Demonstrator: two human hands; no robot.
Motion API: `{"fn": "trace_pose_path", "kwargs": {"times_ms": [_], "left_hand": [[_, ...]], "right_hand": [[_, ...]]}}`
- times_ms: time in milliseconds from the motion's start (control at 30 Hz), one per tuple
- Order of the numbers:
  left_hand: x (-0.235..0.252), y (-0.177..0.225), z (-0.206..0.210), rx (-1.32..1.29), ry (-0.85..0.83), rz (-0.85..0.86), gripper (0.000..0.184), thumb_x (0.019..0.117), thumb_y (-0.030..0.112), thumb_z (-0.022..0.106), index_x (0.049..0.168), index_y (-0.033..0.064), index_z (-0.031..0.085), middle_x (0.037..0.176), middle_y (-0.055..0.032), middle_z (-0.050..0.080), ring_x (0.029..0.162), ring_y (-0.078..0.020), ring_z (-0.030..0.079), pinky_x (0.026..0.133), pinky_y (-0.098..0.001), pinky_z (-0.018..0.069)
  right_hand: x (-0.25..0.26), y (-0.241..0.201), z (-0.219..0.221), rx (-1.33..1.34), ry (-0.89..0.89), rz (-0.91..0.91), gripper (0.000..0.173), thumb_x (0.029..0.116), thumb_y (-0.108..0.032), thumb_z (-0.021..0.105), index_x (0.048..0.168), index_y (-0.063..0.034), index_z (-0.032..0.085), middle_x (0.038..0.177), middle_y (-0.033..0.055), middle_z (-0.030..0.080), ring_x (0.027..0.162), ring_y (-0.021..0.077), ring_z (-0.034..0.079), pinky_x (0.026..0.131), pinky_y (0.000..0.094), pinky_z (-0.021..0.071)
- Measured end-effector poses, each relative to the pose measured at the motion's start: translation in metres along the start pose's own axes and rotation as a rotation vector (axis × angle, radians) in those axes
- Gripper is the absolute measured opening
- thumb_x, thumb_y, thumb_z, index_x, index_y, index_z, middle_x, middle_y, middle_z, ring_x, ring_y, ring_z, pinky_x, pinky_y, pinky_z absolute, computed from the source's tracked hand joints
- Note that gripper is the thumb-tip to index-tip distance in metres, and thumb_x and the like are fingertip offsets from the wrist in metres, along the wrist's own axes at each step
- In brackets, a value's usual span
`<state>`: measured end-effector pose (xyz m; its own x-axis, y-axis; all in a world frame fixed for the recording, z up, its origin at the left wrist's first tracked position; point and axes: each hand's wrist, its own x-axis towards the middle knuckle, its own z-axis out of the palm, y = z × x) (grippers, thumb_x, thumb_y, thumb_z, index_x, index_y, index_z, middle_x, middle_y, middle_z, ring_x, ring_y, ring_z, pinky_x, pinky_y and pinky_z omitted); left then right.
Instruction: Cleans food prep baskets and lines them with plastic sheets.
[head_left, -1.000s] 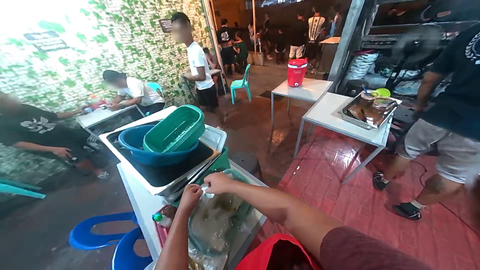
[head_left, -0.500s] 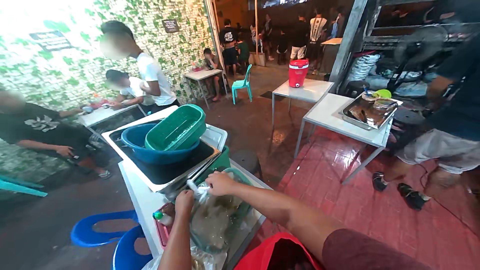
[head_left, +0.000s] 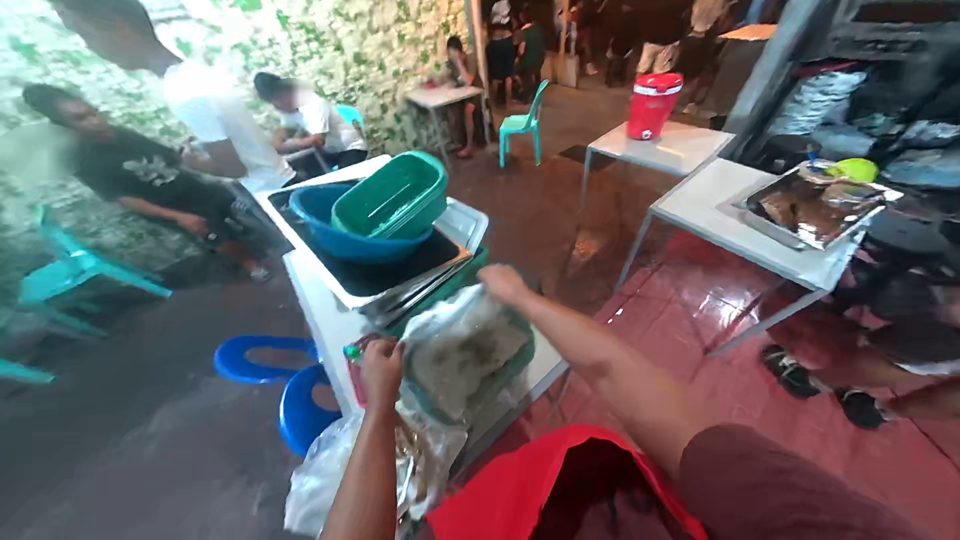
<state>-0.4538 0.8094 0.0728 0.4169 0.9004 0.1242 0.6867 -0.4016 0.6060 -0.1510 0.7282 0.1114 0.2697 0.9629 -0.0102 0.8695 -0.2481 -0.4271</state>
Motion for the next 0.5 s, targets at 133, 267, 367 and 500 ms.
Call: {"fn": "trace_pose_path", "kwargs": {"times_ms": [133,267,367,500], "left_hand": [[-0.032,-0.045,-0.008,-0.053,0.088,-0.252,0.039,0.1031,0.026,0.059,0.122,-0.0084,0.065,0.127,-0.0282,0.063,0.12,-0.0398,0.062,0.105,-0.0557,0.0465],[-0.049,-0.052,-0.001,-0.192,0.093,-0.269,0.068,0.0882,0.018,0.077,0.143,-0.0075,0.046,0.146,-0.0314,0.048,0.134,-0.0405,0.051,0.111,-0.0526,0.044],[-0.044,-0.04,0.001,-0.19,-0.066,-0.055,0.089,0.0812,0.008,0.08,0.157,0.0008,0.033,0.158,-0.0264,0.038,0.146,-0.0381,0.04,0.119,-0.0522,0.036],[-0.031,-0.028,0.004,-0.014,-0.349,-0.129,0.067,0.1021,0.033,0.062,0.16,0.0139,0.034,0.155,-0.0211,0.046,0.142,-0.0394,0.047,0.116,-0.06,0.0373]], "right_hand": [[-0.001,0.053,0.005,0.186,0.054,0.349,0.03,0.1005,-0.018,0.058,0.123,-0.001,0.067,0.128,0.0259,0.065,0.122,0.0452,0.061,0.097,0.0683,0.0494],[-0.011,0.107,0.063,0.587,0.076,0.482,0.064,0.0966,-0.034,0.071,0.144,0.0025,0.048,0.137,0.029,0.058,0.127,0.0437,0.058,0.106,0.061,0.0468],[-0.036,0.116,0.086,0.645,-0.174,0.441,0.071,0.0982,-0.035,0.07,0.152,0.0011,0.041,0.144,0.0283,0.053,0.131,0.0401,0.056,0.11,0.0547,0.0452],[-0.049,0.095,0.087,0.64,-0.067,0.463,0.047,0.0968,-0.027,0.072,0.132,0.0022,0.062,0.131,0.0257,0.063,0.125,0.0362,0.06,0.11,0.0534,0.0456]]}}
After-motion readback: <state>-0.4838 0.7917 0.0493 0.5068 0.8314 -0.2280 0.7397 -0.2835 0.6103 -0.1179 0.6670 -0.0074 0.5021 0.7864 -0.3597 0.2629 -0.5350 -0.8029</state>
